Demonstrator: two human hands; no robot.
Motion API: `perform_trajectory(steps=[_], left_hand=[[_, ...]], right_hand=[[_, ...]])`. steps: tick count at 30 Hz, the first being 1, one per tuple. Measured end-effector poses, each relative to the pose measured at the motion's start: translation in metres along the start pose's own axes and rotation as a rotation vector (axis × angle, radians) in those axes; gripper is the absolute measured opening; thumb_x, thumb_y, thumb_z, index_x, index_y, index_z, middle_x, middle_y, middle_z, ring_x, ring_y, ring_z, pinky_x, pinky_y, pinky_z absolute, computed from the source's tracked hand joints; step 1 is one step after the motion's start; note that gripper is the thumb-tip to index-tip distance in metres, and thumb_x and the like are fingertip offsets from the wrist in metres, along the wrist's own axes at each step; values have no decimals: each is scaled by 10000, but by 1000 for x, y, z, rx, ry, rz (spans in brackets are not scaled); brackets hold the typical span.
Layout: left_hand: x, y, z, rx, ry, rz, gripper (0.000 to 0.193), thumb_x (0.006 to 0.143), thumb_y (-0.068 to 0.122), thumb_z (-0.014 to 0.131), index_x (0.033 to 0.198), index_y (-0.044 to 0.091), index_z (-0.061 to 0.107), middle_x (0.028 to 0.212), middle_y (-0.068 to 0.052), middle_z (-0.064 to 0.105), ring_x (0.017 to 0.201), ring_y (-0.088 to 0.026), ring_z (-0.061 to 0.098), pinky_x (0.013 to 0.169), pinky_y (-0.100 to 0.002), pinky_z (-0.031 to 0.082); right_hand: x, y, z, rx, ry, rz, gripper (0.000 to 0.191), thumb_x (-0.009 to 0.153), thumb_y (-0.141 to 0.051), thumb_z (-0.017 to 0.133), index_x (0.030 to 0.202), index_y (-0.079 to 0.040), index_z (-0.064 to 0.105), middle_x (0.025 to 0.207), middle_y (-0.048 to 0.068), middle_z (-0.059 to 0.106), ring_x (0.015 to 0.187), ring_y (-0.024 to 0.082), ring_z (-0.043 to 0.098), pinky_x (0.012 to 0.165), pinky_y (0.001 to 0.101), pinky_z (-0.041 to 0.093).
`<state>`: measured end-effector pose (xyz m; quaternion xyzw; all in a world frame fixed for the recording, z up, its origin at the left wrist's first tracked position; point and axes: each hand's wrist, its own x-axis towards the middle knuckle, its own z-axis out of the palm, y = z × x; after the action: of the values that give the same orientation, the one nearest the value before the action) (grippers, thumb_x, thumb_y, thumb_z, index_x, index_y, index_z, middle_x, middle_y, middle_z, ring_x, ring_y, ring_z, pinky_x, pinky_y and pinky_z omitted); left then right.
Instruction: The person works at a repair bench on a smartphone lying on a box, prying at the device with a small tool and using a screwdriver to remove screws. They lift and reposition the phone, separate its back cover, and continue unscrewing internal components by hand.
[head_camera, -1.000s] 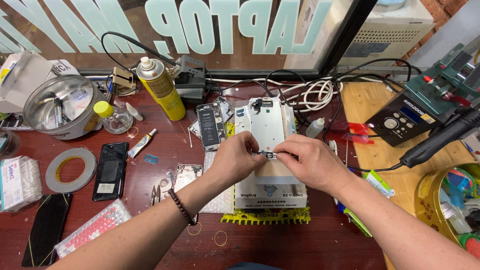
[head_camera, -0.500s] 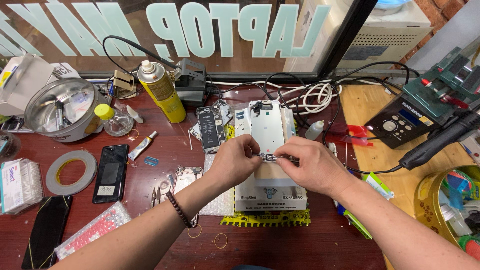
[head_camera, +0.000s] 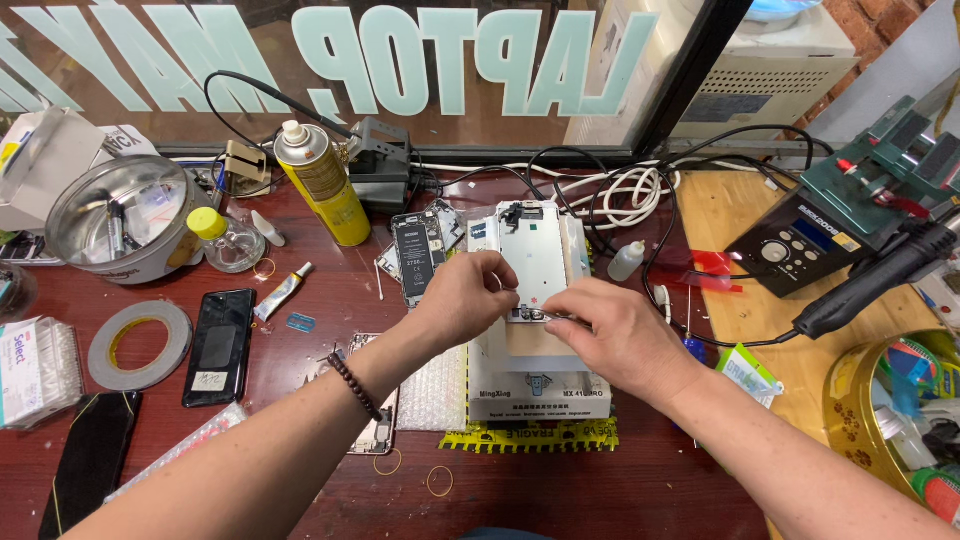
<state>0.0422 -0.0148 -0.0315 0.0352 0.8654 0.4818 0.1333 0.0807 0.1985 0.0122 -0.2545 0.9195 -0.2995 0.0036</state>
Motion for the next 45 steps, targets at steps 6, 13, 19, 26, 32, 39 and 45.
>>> perform_trajectory(steps=[6, 13, 19, 26, 32, 39, 45], left_hand=[[4, 0, -1, 41, -54, 41, 183, 749, 159, 796, 899, 64, 750, 793, -44, 738, 744, -149, 715, 707, -304, 585], [-6, 2, -1, 159, -69, 113, 254, 721, 193, 812, 924, 70, 722, 809, -64, 729, 766, -188, 721, 728, -334, 584], [-1, 0, -4, 110, -52, 134, 171, 796, 170, 749, 937, 73, 744, 848, -86, 763, 787, -194, 742, 745, -331, 592], [2, -2, -4, 96, -80, 122, 135, 821, 139, 722, 937, 74, 742, 863, -80, 766, 803, -194, 749, 757, -330, 604], [1, -3, -2, 98, -59, 135, 137, 808, 141, 737, 925, 71, 747, 861, -90, 764, 802, -204, 743, 753, -340, 594], [4, -3, -3, 103, -71, 131, 130, 813, 138, 726, 922, 70, 746, 863, -86, 767, 807, -200, 750, 755, -337, 600], [2, -2, -3, 102, -75, 158, 148, 798, 144, 730, 924, 69, 750, 858, -83, 769, 805, -193, 753, 753, -328, 600]], right_hand=[[-8, -1, 4, -52, 82, -72, 197, 855, -132, 699, 1039, -80, 748, 967, 95, 703, 854, 296, 713, 739, 378, 570], [-7, -3, 4, -5, 85, 86, 211, 852, -160, 703, 1047, -100, 755, 970, 81, 720, 853, 278, 728, 742, 372, 586], [-12, -14, 8, -121, 74, 29, 176, 820, -172, 735, 988, -126, 763, 963, 59, 720, 867, 301, 716, 737, 407, 574], [-15, -23, 8, -159, 60, 75, 166, 819, -179, 730, 978, -137, 756, 930, 43, 709, 833, 284, 713, 714, 412, 575], [-19, -26, 18, -212, 174, 43, 134, 823, -174, 738, 944, -118, 754, 913, 51, 713, 852, 306, 702, 738, 424, 566], [-21, -30, 23, -222, 209, 83, 132, 832, -153, 726, 948, -94, 749, 922, 83, 699, 860, 316, 700, 747, 431, 559], [-22, -32, 22, -193, 213, 84, 136, 843, -150, 714, 957, -85, 751, 935, 79, 707, 857, 317, 706, 741, 427, 563]])
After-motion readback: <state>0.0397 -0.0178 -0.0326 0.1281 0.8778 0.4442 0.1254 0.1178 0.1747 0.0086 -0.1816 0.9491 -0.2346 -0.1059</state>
